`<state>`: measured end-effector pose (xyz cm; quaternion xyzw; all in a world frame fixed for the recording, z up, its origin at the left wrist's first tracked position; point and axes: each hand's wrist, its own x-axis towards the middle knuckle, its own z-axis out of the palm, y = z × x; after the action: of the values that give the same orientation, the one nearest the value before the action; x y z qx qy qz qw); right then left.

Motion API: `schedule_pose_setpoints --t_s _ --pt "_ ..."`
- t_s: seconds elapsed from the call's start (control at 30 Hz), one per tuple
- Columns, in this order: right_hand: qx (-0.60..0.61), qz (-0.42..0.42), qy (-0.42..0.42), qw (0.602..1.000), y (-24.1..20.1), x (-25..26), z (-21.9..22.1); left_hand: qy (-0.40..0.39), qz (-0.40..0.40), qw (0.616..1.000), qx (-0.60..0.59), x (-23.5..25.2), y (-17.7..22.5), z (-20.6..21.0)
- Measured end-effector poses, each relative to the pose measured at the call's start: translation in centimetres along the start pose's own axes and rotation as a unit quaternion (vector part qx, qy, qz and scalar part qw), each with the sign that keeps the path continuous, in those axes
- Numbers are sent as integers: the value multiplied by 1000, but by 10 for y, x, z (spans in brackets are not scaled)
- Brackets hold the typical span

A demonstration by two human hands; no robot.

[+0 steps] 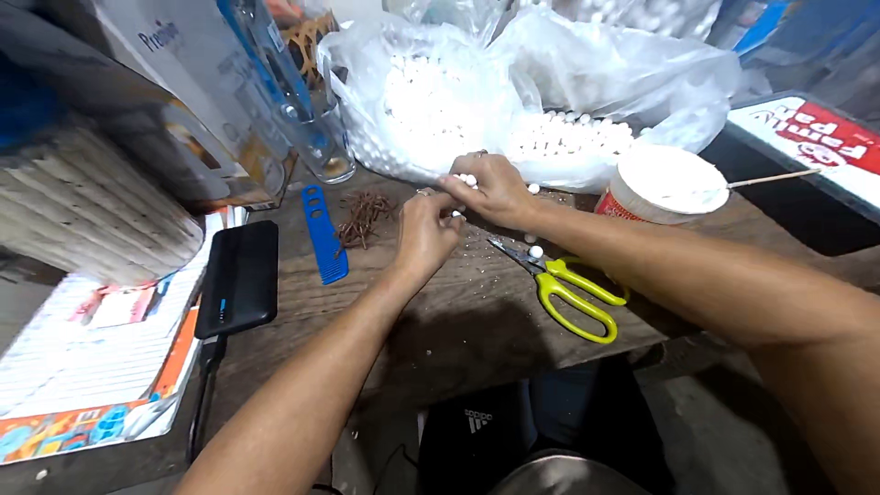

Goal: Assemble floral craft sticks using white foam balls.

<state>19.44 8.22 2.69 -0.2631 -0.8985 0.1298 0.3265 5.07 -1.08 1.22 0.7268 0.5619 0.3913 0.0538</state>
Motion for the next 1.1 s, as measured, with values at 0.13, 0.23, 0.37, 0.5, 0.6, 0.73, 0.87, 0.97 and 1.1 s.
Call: schedule_pose_setpoints --t_s 0.13,0.23,0.37,0.5,0.6,0.73,0.87,0.97,1.1 --pt "-48 5 2 999 5 0 10 23 1 1000 -9 -2 0 0" --pt "-42 27 -23 998 2 1 8 30 -15 999 -8 -2 2 0" --pt "-25 45 -50 997 -1 4 1 41 -23 999 -9 -2 4 0" --pt "25 124 -133 983 -21 17 -23 43 -17 999 -10 -2 2 1" --pt "34 143 -164 975 -25 25 -35 29 -19 999 -10 -2 1 -1" --pt "21 131 -148 980 -29 27 -46 32 -16 999 -9 -3 3 -1" --pt "27 100 -48 993 -32 20 -54 57 -4 998 -11 -4 1 0" --pt "66 101 -10 993 -33 7 -67 60 3 998 -10 -6 1 -2" --pt "61 129 -13 990 -42 -31 -90 38 -2 999 -17 -7 2 -2"
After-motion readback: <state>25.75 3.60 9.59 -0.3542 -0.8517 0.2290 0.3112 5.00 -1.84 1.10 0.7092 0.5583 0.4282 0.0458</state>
